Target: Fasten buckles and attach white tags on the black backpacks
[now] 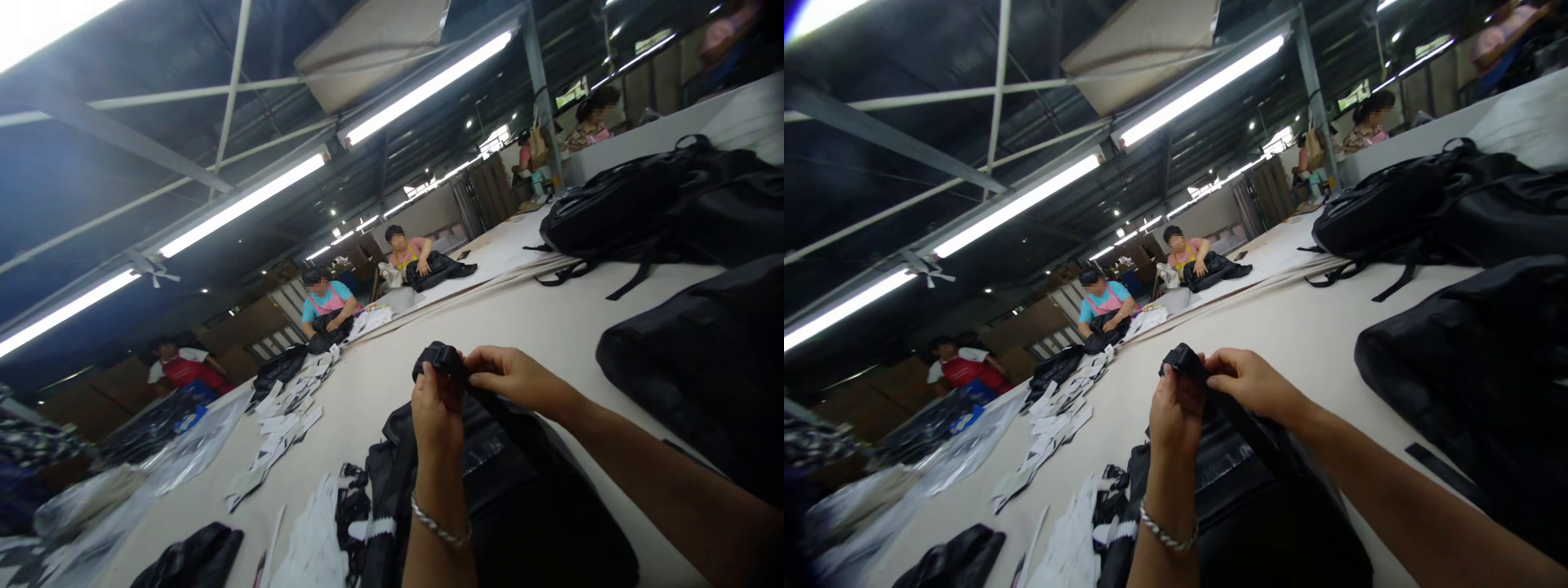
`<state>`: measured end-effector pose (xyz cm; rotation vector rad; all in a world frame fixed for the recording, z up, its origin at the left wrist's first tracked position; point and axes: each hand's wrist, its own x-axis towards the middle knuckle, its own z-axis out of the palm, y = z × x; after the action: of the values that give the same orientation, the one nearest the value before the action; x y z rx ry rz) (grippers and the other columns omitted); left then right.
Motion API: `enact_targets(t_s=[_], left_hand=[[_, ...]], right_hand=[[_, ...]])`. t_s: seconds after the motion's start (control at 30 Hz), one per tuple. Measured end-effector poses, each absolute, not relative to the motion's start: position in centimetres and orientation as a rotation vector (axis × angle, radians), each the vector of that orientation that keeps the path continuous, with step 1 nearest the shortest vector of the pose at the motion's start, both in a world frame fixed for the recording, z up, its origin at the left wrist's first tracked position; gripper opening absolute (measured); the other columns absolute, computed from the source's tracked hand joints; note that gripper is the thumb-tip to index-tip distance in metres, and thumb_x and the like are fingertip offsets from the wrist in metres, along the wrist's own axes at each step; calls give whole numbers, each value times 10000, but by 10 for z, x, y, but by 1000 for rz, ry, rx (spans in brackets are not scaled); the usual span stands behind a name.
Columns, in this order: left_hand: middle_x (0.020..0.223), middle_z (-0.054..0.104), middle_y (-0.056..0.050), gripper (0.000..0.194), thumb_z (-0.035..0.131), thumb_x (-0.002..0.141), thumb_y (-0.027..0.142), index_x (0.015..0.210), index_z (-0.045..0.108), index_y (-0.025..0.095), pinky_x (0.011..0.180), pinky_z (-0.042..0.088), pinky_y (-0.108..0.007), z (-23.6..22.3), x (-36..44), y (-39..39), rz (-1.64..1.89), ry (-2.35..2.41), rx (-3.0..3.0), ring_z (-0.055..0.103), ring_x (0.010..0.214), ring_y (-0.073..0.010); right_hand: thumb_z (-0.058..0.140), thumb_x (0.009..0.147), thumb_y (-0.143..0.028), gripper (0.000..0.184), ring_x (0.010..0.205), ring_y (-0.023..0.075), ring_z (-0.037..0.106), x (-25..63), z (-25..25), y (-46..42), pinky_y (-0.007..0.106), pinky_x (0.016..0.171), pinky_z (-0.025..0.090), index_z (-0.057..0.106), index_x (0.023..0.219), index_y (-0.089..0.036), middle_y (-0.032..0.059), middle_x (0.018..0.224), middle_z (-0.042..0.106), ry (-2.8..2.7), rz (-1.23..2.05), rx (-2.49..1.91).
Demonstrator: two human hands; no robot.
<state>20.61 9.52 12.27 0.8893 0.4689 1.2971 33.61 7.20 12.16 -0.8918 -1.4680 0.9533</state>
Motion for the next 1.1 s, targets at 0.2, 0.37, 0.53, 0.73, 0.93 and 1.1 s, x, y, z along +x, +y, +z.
enact_targets(t_s=[0.2, 0.37, 0.53, 0.73, 0.93, 1.1], left_hand=[[966, 609, -88, 352, 508, 750, 440, 938, 563, 147, 814, 426, -296, 135, 208, 90, 1329, 437, 922, 557, 937, -183], [859, 620, -40, 257, 635, 671, 279, 881, 568, 148, 792, 420, -253, 143, 214, 93, 1355, 478, 972, 576, 833, -129], [697, 592, -19, 237, 616, 688, 291, 809, 537, 104, 701, 449, -250, 151, 220, 109, 1410, 518, 932, 578, 660, -103], [738, 616, -39, 145, 521, 770, 256, 842, 471, 140, 749, 466, -328, 151, 233, 124, 1540, 523, 900, 603, 675, -123], [709, 583, -19, 54, 482, 775, 155, 813, 486, 118, 708, 466, -282, 139, 233, 136, 1525, 522, 730, 569, 609, -84], [693, 557, -18, 62, 509, 744, 148, 791, 492, 110, 659, 453, -254, 134, 228, 131, 1397, 462, 678, 542, 591, -76]], right_hand=[[558, 678, -297, 184, 603, 110, 480, 342, 126, 74, 217, 570, 362, 609, 742, -132, -15, 645, 564, -1416, 926, -989], [552, 688, -277, 161, 603, 100, 463, 339, 140, 87, 211, 571, 351, 582, 680, -119, -24, 621, 535, -1506, 800, -942], [573, 672, -258, 187, 717, 134, 514, 340, 126, 98, 235, 658, 395, 565, 802, -125, 4, 755, 578, -1548, 768, -977], [524, 680, -258, 156, 630, 160, 551, 345, 92, 98, 258, 580, 438, 517, 766, -128, 19, 677, 586, -1585, 1207, -937], [485, 734, -291, 159, 504, 118, 497, 358, 72, 93, 208, 455, 370, 542, 756, -143, -15, 575, 538, -1448, 1003, -1050], [446, 795, -332, 215, 544, 112, 479, 358, 56, 83, 212, 501, 370, 566, 764, -156, -16, 621, 544, -1494, 748, -1100]])
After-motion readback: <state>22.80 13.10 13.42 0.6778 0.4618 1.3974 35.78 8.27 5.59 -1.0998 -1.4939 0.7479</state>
